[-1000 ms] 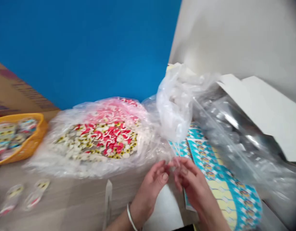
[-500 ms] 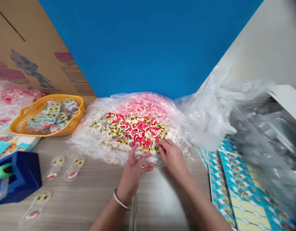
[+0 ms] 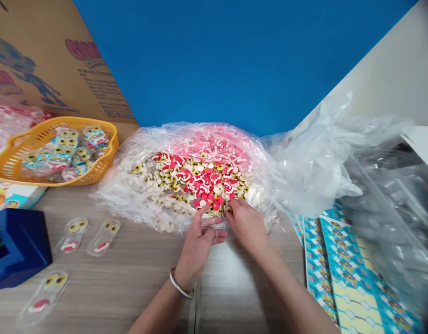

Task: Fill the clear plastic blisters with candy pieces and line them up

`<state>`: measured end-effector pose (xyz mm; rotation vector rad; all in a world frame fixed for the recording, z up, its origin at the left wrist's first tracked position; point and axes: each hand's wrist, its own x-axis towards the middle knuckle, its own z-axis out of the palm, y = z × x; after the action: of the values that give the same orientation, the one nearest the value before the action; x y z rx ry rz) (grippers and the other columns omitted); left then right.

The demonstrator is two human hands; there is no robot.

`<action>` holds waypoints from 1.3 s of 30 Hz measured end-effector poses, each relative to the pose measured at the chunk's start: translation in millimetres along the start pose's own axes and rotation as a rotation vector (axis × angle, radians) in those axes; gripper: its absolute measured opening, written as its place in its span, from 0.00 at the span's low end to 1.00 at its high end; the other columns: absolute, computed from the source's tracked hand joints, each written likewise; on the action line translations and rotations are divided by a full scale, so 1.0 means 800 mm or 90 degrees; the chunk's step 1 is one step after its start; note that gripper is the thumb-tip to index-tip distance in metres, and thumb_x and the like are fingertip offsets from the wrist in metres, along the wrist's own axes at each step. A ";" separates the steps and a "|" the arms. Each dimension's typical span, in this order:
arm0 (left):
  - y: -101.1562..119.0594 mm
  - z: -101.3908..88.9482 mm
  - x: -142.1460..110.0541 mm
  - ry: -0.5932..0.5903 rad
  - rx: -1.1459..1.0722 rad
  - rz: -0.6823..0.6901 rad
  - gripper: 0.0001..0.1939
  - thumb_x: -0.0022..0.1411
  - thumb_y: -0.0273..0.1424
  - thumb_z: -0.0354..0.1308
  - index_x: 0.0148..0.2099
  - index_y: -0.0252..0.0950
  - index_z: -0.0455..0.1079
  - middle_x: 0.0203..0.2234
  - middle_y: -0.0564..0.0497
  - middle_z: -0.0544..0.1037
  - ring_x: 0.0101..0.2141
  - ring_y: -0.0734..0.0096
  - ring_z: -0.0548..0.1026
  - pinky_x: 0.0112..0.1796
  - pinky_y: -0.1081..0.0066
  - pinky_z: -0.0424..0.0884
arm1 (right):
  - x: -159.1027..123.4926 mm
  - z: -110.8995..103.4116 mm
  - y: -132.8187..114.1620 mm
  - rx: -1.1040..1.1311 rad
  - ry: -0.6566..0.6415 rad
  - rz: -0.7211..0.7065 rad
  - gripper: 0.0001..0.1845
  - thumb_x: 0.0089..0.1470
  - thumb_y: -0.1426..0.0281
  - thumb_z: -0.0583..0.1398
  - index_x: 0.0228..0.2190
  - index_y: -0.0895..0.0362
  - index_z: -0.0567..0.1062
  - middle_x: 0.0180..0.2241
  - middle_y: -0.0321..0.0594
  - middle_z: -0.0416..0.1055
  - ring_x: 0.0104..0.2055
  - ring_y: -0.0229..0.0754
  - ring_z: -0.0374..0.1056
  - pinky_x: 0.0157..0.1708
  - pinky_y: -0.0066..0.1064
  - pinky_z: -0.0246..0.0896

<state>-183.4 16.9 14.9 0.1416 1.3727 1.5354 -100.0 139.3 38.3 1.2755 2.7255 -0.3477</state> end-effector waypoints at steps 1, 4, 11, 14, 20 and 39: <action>0.001 0.000 0.000 0.000 0.003 0.000 0.32 0.57 0.25 0.54 0.64 0.40 0.55 0.46 0.43 0.76 0.33 0.66 0.81 0.40 0.60 0.77 | 0.001 0.002 0.000 0.012 0.000 0.001 0.07 0.60 0.71 0.59 0.41 0.57 0.75 0.42 0.45 0.75 0.37 0.45 0.73 0.32 0.31 0.56; 0.003 0.001 -0.001 -0.006 0.022 0.004 0.32 0.55 0.25 0.55 0.63 0.39 0.57 0.47 0.42 0.76 0.33 0.66 0.81 0.37 0.63 0.76 | 0.003 0.007 0.011 0.102 0.018 -0.015 0.06 0.58 0.74 0.58 0.38 0.56 0.75 0.39 0.43 0.75 0.37 0.43 0.72 0.34 0.30 0.56; -0.009 0.001 0.007 -0.079 0.101 0.060 0.31 0.53 0.23 0.53 0.61 0.40 0.61 0.47 0.43 0.76 0.32 0.68 0.78 0.27 0.70 0.73 | -0.022 0.018 0.021 0.536 0.060 -0.091 0.07 0.56 0.71 0.59 0.36 0.55 0.77 0.31 0.36 0.73 0.28 0.37 0.68 0.29 0.27 0.61; -0.012 0.004 0.007 -0.114 0.138 0.076 0.30 0.53 0.23 0.54 0.60 0.39 0.64 0.46 0.44 0.76 0.32 0.67 0.75 0.25 0.70 0.73 | -0.034 0.018 0.009 0.580 0.070 -0.117 0.07 0.57 0.72 0.59 0.36 0.55 0.77 0.31 0.36 0.72 0.27 0.37 0.67 0.27 0.27 0.62; -0.007 0.006 -0.003 -0.152 0.010 0.032 0.28 0.55 0.25 0.52 0.60 0.38 0.66 0.37 0.49 0.78 0.26 0.72 0.70 0.26 0.70 0.71 | -0.048 0.028 0.002 0.348 0.252 -0.214 0.07 0.61 0.74 0.58 0.38 0.56 0.77 0.37 0.43 0.72 0.37 0.41 0.71 0.37 0.30 0.68; -0.012 0.009 -0.002 -0.053 0.019 0.039 0.22 0.63 0.41 0.58 0.56 0.38 0.71 0.34 0.49 0.79 0.22 0.73 0.70 0.22 0.71 0.67 | -0.067 0.022 -0.001 0.427 0.160 -0.118 0.05 0.63 0.70 0.58 0.41 0.54 0.74 0.35 0.39 0.74 0.35 0.39 0.72 0.38 0.31 0.69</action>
<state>-172.4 18.5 10.9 0.2656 1.3362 1.5426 -66.4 94.4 31.8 1.2472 3.0712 -1.2892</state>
